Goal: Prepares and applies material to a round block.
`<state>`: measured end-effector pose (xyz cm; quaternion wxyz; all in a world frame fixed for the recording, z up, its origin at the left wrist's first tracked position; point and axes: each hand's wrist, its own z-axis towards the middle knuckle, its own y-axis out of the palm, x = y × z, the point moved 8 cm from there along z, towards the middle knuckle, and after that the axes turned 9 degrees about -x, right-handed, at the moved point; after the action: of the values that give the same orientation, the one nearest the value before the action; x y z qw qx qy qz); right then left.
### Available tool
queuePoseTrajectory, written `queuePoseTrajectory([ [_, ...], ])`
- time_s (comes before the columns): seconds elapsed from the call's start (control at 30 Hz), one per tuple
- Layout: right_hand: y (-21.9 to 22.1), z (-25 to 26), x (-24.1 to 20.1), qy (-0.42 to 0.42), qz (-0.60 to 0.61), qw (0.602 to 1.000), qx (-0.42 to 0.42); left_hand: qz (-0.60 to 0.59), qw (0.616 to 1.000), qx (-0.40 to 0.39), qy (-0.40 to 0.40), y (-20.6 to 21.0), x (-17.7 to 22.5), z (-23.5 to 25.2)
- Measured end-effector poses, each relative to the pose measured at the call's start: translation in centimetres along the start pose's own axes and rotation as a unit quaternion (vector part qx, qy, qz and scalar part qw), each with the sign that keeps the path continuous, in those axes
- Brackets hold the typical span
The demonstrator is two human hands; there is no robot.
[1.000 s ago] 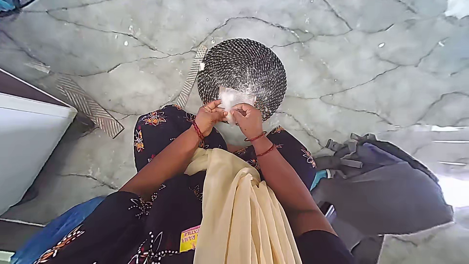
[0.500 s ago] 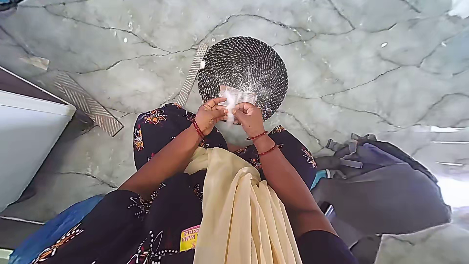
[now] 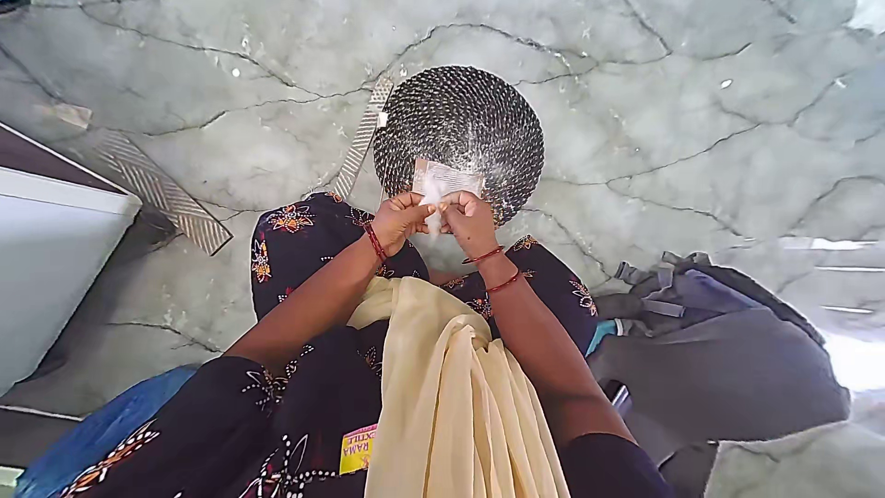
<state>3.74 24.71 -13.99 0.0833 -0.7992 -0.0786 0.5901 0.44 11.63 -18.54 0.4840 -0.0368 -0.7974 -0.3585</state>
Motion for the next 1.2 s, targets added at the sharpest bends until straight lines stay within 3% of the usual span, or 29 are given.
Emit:
queuePoseTrajectory([
  [0.37, -1.5, 0.0, 1.6, 0.081, 0.219, 0.971, 0.06, -0.059, 0.997, 0.057, -0.008, -0.8, 0.3, -0.1],
  [0.53, -0.6, 0.2, 0.9, 0.024, 0.082, 0.996, 0.0, -0.055, 0.998, 0.041, 0.0, -0.7, 0.2, 0.0],
  [0.63, -0.3, 0.4, 1.5, 0.034, 0.038, 0.999, 0.014, -0.042, 0.998, 0.036, -0.004, -0.6, 0.1, -0.1],
  [0.9, -2.5, -0.2, 1.6, 0.104, 0.276, 0.952, 0.08, -0.076, 0.997, 0.013, -0.007, -0.6, 0.1, 0.0],
  [1.07, -1.5, 0.2, 1.2, 0.063, 0.121, 0.99, 0.043, -0.038, 0.998, -0.029, -0.045, 0.3, -0.4, -0.1],
  [1.2, -0.2, 0.3, 1.2, 0.053, 0.03, 0.998, 0.0, 0.003, 0.997, 0.032, -0.069, -0.2, -0.8, -0.1],
])
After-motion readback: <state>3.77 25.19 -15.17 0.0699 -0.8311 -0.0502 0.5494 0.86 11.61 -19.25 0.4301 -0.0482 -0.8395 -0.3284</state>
